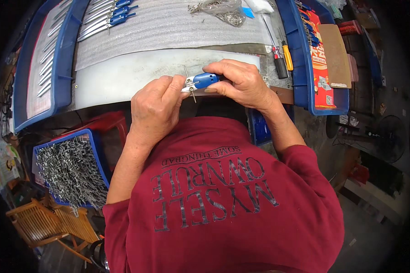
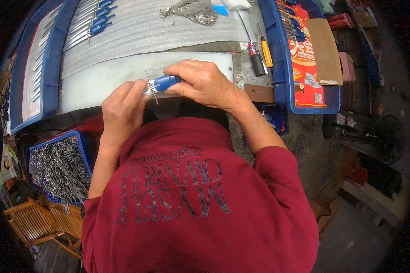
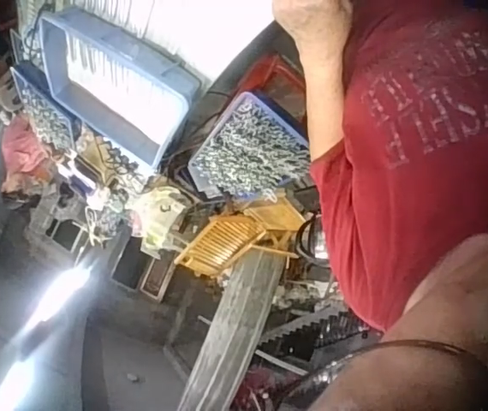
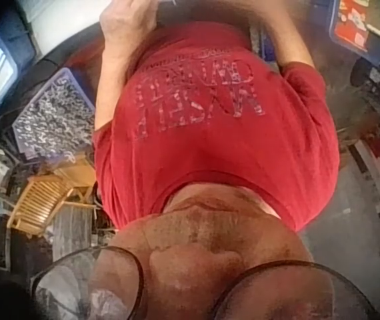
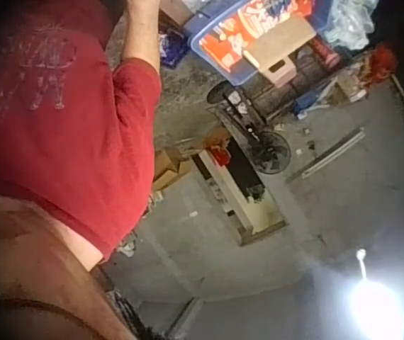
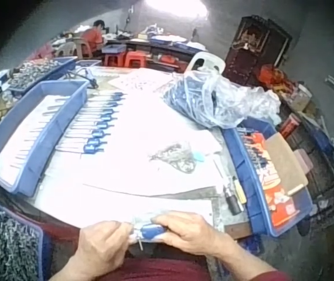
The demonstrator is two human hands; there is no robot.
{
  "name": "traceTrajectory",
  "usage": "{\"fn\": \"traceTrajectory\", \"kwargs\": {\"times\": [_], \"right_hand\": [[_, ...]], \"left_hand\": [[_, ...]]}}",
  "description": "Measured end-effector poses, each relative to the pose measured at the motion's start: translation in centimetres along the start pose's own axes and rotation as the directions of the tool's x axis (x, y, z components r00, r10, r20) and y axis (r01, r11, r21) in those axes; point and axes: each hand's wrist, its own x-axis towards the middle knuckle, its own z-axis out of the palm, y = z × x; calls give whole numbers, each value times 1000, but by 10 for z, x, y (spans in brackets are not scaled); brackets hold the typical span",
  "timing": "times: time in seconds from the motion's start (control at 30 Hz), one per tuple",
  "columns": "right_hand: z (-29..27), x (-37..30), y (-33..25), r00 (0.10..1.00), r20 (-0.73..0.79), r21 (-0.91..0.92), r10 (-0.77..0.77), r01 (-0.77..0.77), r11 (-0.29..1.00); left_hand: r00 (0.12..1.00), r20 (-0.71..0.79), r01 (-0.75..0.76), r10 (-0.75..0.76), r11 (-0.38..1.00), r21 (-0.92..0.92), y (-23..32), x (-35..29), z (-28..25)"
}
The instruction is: Assembling small metal pins into metal brackets and applying adhesive from a tube at a workstation.
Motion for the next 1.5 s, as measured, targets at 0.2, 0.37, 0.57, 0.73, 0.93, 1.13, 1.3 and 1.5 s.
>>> {"fn": "traceTrajectory", "kwargs": {"times": [0.2,0.37,0.57,0.73,0.93,1.13,1.3,1.5], "right_hand": [[-3,-1,0,997,-1,50,82,-82,995],[-6,-3,4,994,-4,45,110,-110,993],[-6,-4,8,995,-11,10,97,-97,995],[-5,-5,12,996,-19,-43,91,-92,995],[-10,-5,17,993,-12,-44,115,-115,992],[-10,-2,20,990,9,-57,138,-137,989],[-9,0,21,994,13,-57,110,-109,992],[-18,4,31,991,-19,-100,136,-137,985]], "left_hand": [[1000,-3,11,-11,1000,13,-1,0,-1],[1000,-5,14,-14,999,29,-4,1,-1],[1000,-1,5,-4,999,44,-7,0,2],[1000,-6,5,-4,997,74,-12,-1,6],[1000,-2,0,0,997,82,-16,0,10],[1000,-7,0,1,996,93,-20,2,13],[1000,1,2,-2,995,100,-19,3,13],[1000,-5,11,-10,992,124,-24,8,12]]}}
